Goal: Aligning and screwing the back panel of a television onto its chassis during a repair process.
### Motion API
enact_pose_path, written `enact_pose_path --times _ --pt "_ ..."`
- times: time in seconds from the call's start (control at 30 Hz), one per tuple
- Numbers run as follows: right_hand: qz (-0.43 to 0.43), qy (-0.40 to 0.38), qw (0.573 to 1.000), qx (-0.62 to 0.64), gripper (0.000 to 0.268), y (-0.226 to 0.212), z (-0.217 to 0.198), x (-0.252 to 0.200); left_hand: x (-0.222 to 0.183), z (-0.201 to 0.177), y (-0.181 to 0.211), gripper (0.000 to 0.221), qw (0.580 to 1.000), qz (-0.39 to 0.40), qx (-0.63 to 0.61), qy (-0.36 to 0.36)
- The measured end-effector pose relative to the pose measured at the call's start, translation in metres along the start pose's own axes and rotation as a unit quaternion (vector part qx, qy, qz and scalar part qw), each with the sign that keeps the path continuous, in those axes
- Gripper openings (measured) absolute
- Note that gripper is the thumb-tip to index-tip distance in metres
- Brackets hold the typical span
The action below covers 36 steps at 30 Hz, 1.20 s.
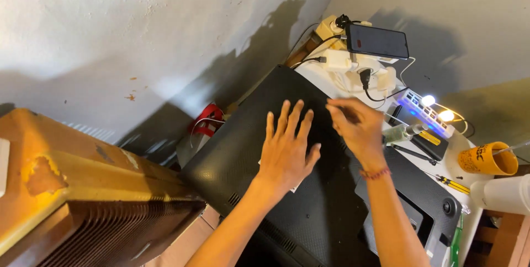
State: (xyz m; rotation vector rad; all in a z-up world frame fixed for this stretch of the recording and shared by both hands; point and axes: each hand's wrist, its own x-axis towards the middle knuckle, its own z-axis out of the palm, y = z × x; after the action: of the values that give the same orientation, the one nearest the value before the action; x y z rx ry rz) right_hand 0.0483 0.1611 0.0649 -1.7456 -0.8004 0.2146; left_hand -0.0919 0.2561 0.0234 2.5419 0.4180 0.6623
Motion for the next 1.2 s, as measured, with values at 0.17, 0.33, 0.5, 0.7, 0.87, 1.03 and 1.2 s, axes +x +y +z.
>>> enact_pose_path --times 0.17,0.33,0.5,0.7,0.87,1.03,1.2 --pt "0.044 -0.002 0.999 0.023 0.009 0.023 0.039 0.032 0.021 0.019 -0.032 0.068 1.000 -0.010 0.014 -0.014" --pt "0.041 -0.018 0.999 0.005 0.011 0.025 0.041 0.038 0.024 0.010 -0.034 0.068 0.998 -0.001 0.039 -0.055" --pt "0.044 -0.029 0.999 -0.008 0.010 0.010 0.048 0.052 0.028 0.002 -0.032 0.071 0.996 -0.012 0.034 -0.083" --pt "0.052 0.006 0.998 0.026 0.012 0.035 0.080 0.089 0.028 0.007 -0.034 0.072 0.999 -0.018 -0.004 -0.026" --pt "0.023 -0.011 1.000 0.009 0.010 0.031 0.106 0.111 0.028 0.008 -0.036 0.071 0.998 -0.037 -0.052 -0.011" --pt "-0.016 -0.044 0.997 -0.067 0.010 0.047 0.108 0.109 0.031 0.009 -0.038 0.071 0.996 -0.052 -0.073 0.028" --pt "-0.010 -0.031 0.997 -0.071 0.010 0.066 0.101 0.109 0.039 -0.009 -0.051 0.057 0.973 -0.180 -0.049 0.135"
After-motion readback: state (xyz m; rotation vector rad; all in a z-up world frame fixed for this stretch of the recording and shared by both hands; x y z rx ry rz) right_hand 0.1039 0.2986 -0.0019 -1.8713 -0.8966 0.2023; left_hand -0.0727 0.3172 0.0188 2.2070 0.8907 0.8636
